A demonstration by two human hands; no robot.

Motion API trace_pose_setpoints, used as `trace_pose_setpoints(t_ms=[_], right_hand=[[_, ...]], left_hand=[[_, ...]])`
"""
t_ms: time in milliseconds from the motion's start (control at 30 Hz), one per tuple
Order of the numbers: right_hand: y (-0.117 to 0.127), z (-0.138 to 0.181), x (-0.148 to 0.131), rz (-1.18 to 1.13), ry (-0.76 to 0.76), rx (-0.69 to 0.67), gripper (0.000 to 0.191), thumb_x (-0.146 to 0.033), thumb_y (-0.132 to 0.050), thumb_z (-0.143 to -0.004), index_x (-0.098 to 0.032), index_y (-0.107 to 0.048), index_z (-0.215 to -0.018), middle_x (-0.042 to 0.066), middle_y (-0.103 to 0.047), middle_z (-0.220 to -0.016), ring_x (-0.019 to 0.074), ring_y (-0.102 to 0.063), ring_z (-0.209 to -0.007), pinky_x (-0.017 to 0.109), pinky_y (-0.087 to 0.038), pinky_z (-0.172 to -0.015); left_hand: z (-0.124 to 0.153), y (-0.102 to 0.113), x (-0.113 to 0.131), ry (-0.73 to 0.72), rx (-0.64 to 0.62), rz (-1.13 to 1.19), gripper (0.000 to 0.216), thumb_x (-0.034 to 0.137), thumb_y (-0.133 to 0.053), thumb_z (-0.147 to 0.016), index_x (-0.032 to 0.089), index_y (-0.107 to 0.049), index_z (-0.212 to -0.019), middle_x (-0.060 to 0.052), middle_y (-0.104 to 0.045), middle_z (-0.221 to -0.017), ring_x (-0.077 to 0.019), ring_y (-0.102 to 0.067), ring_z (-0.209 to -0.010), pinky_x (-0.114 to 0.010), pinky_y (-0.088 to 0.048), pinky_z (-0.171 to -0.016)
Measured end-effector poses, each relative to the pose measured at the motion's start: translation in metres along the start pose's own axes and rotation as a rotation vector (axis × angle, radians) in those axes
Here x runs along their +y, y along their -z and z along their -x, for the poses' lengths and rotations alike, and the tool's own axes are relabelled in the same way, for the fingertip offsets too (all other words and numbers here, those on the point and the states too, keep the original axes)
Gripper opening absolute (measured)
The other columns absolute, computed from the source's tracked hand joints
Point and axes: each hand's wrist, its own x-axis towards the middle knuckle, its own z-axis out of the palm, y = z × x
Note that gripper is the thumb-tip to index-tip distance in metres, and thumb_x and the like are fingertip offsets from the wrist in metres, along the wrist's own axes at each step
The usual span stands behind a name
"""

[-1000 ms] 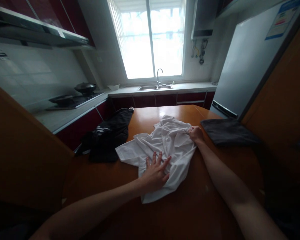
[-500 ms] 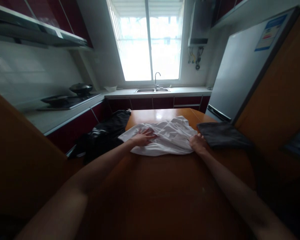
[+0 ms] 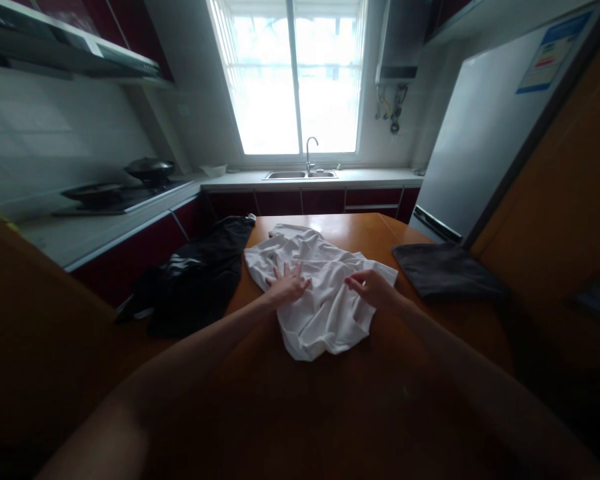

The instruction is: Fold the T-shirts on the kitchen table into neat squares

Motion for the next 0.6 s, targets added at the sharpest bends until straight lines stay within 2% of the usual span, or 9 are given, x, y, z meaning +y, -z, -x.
trace_pose_setpoints(t_ms=[33, 67, 100, 167, 267, 367, 467, 533, 600], right_hand=[[0.005, -0.011, 0.013, 0.104, 0.063, 0.127, 0.044, -0.049, -0.048, -0.098, -0.016, -0.077, -0.104, 0.010, -0.075, -0.101, 0.0233, -0.068, -0.093, 0.034, -0.052, -0.087], [0.008, -0.020, 0.027, 0.186, 0.117, 0.180, 0.038, -0.042, -0.051, -0.097, -0.018, -0.076, -0.113, 0.010, -0.073, -0.115, 0.0249, -0.065, -0.108, 0.036, -0.048, -0.099], [0.010, -0.028, 0.040, 0.255, 0.153, 0.171, 0.036, -0.038, -0.055, -0.096, -0.020, -0.073, -0.120, 0.011, -0.069, -0.126, 0.0257, -0.061, -0.119, 0.038, -0.044, -0.106], [0.008, -0.035, 0.063, 0.344, 0.180, 0.070, 0.045, -0.039, -0.060, -0.093, -0.021, -0.066, -0.134, 0.011, -0.060, -0.142, 0.0271, -0.051, -0.134, 0.041, -0.037, -0.114], [-0.005, -0.030, 0.081, 0.404, 0.124, -0.071, 0.059, -0.050, -0.058, -0.094, -0.022, -0.055, -0.146, 0.013, -0.045, -0.157, 0.0298, -0.037, -0.146, 0.046, -0.028, -0.120], [-0.022, -0.020, 0.080, 0.451, 0.016, -0.063, 0.062, -0.054, -0.047, -0.098, -0.024, -0.047, -0.152, 0.012, -0.034, -0.163, 0.0301, -0.027, -0.152, 0.050, -0.019, -0.122], [-0.042, -0.018, 0.067, 0.497, -0.081, 0.018, 0.061, -0.051, -0.045, -0.099, -0.023, -0.046, -0.153, 0.013, -0.033, -0.164, 0.0311, -0.026, -0.152, 0.053, -0.016, -0.122], [-0.056, -0.025, 0.058, 0.514, -0.155, 0.094, 0.061, -0.051, -0.046, -0.098, -0.023, -0.048, -0.152, 0.014, -0.035, -0.162, 0.0327, -0.027, -0.151, 0.055, -0.016, -0.121], [-0.071, -0.037, 0.052, 0.520, -0.234, 0.174, 0.061, -0.051, -0.047, -0.097, -0.022, -0.049, -0.151, 0.015, -0.037, -0.161, 0.0347, -0.028, -0.150, 0.057, -0.017, -0.120]], left_hand=[[0.006, -0.005, -0.003, 0.015, -0.023, 0.010, 0.081, 0.073, -0.039, -0.092, 0.033, -0.025, -0.161, -0.017, -0.019, -0.167, -0.0572, -0.013, -0.148, -0.081, -0.023, -0.104], [0.009, -0.009, -0.006, 0.018, -0.034, 0.012, 0.081, 0.076, -0.037, -0.091, 0.035, -0.027, -0.160, -0.016, -0.019, -0.168, -0.0578, -0.012, -0.148, -0.081, -0.021, -0.104], [0.010, -0.011, -0.010, 0.014, -0.036, 0.008, 0.080, 0.077, -0.035, -0.091, 0.037, -0.029, -0.159, -0.015, -0.018, -0.168, -0.0581, -0.011, -0.148, -0.082, -0.020, -0.104], [0.003, -0.011, -0.018, -0.010, -0.034, -0.007, 0.077, 0.078, -0.034, -0.090, 0.039, -0.035, -0.156, -0.013, -0.018, -0.168, -0.0576, -0.011, -0.148, -0.080, -0.018, -0.105], [-0.027, -0.002, -0.034, -0.080, -0.040, -0.025, 0.075, 0.078, -0.034, -0.091, 0.039, -0.038, -0.155, -0.012, -0.020, -0.168, -0.0553, -0.012, -0.149, -0.078, -0.017, -0.108], [-0.074, 0.012, -0.050, -0.184, -0.105, -0.054, 0.071, 0.075, -0.032, -0.094, 0.039, -0.038, -0.156, -0.011, -0.016, -0.169, -0.0523, -0.009, -0.151, -0.077, -0.014, -0.110], [-0.125, 0.026, -0.058, -0.274, -0.187, -0.100, 0.065, 0.070, -0.033, -0.097, 0.041, -0.034, -0.156, -0.008, -0.011, -0.170, -0.0480, -0.006, -0.153, -0.074, -0.011, -0.113], [-0.155, 0.033, -0.052, -0.293, -0.127, -0.135, 0.066, 0.066, -0.040, -0.098, 0.040, -0.031, -0.158, -0.009, -0.008, -0.171, -0.0464, -0.002, -0.153, -0.074, -0.005, -0.113], [-0.176, 0.037, -0.036, -0.260, 0.036, -0.164, 0.073, 0.057, -0.053, -0.096, 0.035, -0.026, -0.160, -0.011, -0.002, -0.171, -0.0463, 0.005, -0.153, -0.076, 0.003, -0.111]])
